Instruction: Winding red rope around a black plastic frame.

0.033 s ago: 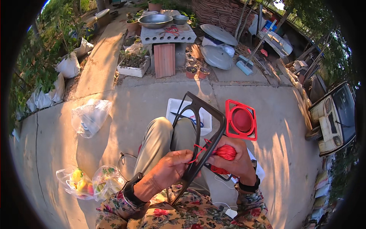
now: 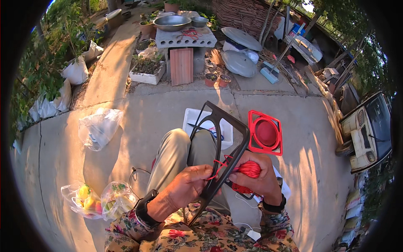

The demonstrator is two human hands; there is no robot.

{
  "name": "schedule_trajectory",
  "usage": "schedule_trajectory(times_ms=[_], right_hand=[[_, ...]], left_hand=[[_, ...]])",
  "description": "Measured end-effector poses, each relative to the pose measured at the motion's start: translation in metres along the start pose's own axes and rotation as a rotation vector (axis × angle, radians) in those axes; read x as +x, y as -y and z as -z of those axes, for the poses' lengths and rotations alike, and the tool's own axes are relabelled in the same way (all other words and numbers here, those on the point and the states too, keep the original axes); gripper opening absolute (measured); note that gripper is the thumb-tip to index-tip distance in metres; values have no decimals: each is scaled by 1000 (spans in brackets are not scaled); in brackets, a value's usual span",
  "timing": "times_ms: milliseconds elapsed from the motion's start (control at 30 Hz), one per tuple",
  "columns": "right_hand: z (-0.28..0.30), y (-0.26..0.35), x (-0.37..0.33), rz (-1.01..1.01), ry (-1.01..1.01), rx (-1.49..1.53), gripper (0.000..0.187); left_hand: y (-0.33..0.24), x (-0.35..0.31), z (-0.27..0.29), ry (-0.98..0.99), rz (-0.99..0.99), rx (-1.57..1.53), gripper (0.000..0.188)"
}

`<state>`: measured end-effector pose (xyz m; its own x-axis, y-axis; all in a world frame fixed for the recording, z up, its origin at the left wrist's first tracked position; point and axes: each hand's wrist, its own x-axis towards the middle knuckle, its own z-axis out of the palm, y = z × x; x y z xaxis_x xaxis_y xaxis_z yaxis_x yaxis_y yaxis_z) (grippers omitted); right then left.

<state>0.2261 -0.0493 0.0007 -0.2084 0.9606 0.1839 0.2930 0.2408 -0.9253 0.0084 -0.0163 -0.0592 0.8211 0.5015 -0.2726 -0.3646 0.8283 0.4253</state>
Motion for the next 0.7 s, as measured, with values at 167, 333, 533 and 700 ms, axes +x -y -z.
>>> schedule_trajectory(times_ms=[167,333,533,700], right_hand=[[1,0,-9,-1,-35,11,20],[3,3,-13,67,-45,49,21],[4,10,-16,76,47,-66,21],[3,10,-25,92,-9,-34,19]], left_hand=[[2,1,3,41,7,-6,23],[3,3,7,55,16,-74,23],[3,8,9,74,22,-55,21],[1,14,15,156,43,-82,20]])
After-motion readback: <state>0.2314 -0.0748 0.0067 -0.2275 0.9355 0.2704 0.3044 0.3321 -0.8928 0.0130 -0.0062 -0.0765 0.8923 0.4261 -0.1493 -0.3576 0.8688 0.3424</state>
